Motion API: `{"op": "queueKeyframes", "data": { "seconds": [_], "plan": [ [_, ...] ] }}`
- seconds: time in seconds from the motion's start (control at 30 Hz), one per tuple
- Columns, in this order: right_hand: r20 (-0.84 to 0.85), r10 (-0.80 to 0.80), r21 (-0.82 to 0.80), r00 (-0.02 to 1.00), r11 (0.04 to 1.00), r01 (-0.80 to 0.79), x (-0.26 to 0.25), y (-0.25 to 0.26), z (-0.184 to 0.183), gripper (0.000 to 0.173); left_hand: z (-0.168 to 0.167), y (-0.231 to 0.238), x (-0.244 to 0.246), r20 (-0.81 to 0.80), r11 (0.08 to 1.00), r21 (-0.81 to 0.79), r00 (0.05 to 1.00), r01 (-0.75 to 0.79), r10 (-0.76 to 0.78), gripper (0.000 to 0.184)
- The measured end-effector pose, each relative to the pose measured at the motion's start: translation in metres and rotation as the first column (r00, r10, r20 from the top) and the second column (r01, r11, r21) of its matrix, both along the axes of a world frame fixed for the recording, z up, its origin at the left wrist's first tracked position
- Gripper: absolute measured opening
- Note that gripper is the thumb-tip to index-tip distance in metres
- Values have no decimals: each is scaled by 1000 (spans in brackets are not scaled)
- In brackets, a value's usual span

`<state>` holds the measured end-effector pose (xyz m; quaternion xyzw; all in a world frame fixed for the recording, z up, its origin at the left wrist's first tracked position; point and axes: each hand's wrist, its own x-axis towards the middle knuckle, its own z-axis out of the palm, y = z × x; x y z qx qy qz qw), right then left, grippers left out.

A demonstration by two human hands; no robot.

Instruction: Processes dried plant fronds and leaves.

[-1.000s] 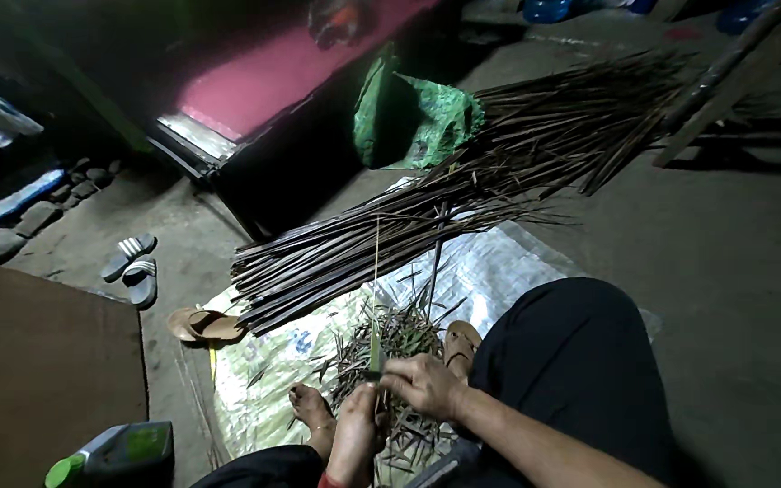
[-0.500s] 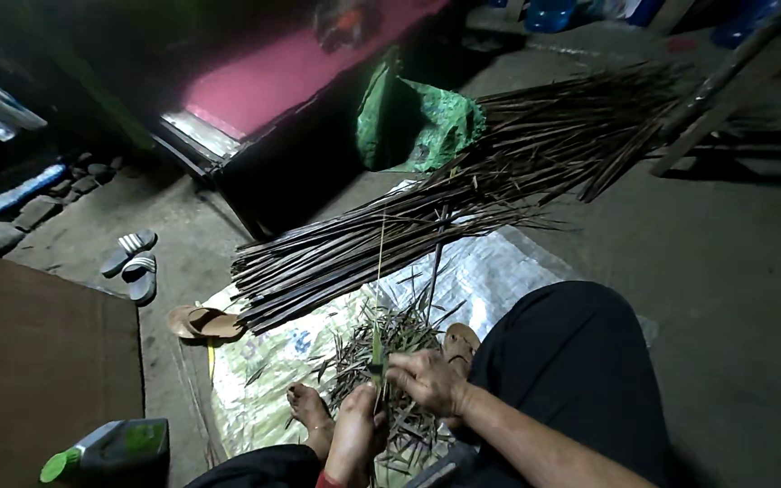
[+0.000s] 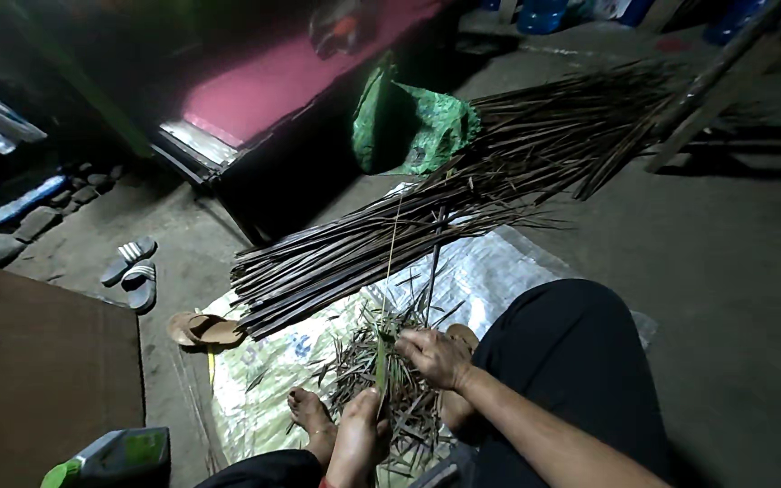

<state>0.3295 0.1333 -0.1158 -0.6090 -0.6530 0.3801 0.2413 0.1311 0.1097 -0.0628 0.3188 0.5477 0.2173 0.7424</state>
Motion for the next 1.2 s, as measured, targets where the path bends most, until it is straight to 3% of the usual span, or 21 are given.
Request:
{"op": "queueKeyframes", "data": {
  "seconds": [0.13, 0.2, 0.37, 0.5, 0.6, 0.7, 0.8, 0.9, 1.03, 1.2],
  "plan": [
    [-49, 166, 90, 985, 983, -161, -20, -19, 7, 54, -4, 2, -1, -19, 1000, 9, 1000, -7, 7, 38],
    [-32, 163, 45, 986, 986, -162, -18, -15, 6, 53, -3, 2, -2, -26, 1000, 14, 1000, 5, -4, 37],
    [106, 93, -82, 990, 993, -84, 4, 3, -4, 53, -3, 0, 0, -33, 999, 22, 999, 28, -27, 37],
    [138, -113, -109, 984, 986, 128, 12, 12, -1, 51, -2, -1, -1, -38, 999, 28, 998, 44, -43, 37],
    [-23, -122, -94, 992, 988, 119, 7, 7, 2, 49, -6, 0, 0, -35, 999, 42, 999, 29, -28, 37],
    [-269, -27, -223, 963, 974, -35, -7, -2, 8, 47, -14, 1, -1, -48, 999, 41, 999, -4, 6, 35],
    [-343, 61, -284, 937, 944, -166, -16, -10, 15, 40, -19, 2, -3, -56, 998, 59, 998, -29, 32, 34],
    [-184, 230, -272, 955, 922, -275, -19, -11, 30, 36, -23, 2, -5, -95, 993, 117, 995, -3, 14, 34],
    [143, 310, -315, 940, 915, -253, -31, -11, 35, 35, -23, -2, -1, -129, 988, 155, 992, 21, -1, 33],
    [300, 197, -259, 933, 959, -119, -25, -5, 28, 27, -10, -4, 4, -104, 994, 93, 993, 60, -50, 35]
  ]
}}
